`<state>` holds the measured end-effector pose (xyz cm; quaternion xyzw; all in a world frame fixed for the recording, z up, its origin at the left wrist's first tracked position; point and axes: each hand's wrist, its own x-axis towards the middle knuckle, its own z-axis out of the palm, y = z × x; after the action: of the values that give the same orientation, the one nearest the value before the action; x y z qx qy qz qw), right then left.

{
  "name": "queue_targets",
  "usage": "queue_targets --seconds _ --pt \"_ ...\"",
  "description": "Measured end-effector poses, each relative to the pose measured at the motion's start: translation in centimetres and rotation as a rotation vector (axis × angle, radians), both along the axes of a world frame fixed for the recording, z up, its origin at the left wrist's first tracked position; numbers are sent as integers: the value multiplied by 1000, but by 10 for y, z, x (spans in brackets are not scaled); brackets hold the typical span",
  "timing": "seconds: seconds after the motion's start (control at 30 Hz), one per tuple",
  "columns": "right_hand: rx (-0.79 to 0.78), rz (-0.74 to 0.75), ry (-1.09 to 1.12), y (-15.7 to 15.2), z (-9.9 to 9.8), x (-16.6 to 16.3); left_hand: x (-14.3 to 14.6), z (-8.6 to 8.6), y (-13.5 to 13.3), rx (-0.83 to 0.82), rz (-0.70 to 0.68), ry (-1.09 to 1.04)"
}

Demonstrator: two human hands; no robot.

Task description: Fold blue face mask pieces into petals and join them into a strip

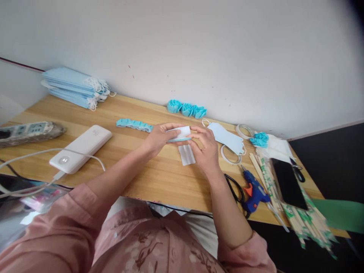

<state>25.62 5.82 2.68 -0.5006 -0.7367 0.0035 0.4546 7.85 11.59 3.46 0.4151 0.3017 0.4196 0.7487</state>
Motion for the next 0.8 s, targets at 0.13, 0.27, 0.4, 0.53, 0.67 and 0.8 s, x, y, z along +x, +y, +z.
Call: queue_targets --seconds 0.13,0.27,0.4,0.53,0.67,0.8 --pt "-27 4 31 0 0 0 1 -2 0 37 -12 39" --pt "-58 -12 79 -1 0 -3 1 -3 0 10 -5 17" --pt "-114 -30 179 -2 0 -5 0 -2 1 -5 1 10" --pt "-231 -8 314 -2 -1 -6 0 -1 2 -13 -4 11" --pt "-257 -29 304 -3 1 -7 0 2 -1 -3 -4 -6" --pt "-269 -79 273 -3 2 -8 0 7 -4 36 -4 -30"
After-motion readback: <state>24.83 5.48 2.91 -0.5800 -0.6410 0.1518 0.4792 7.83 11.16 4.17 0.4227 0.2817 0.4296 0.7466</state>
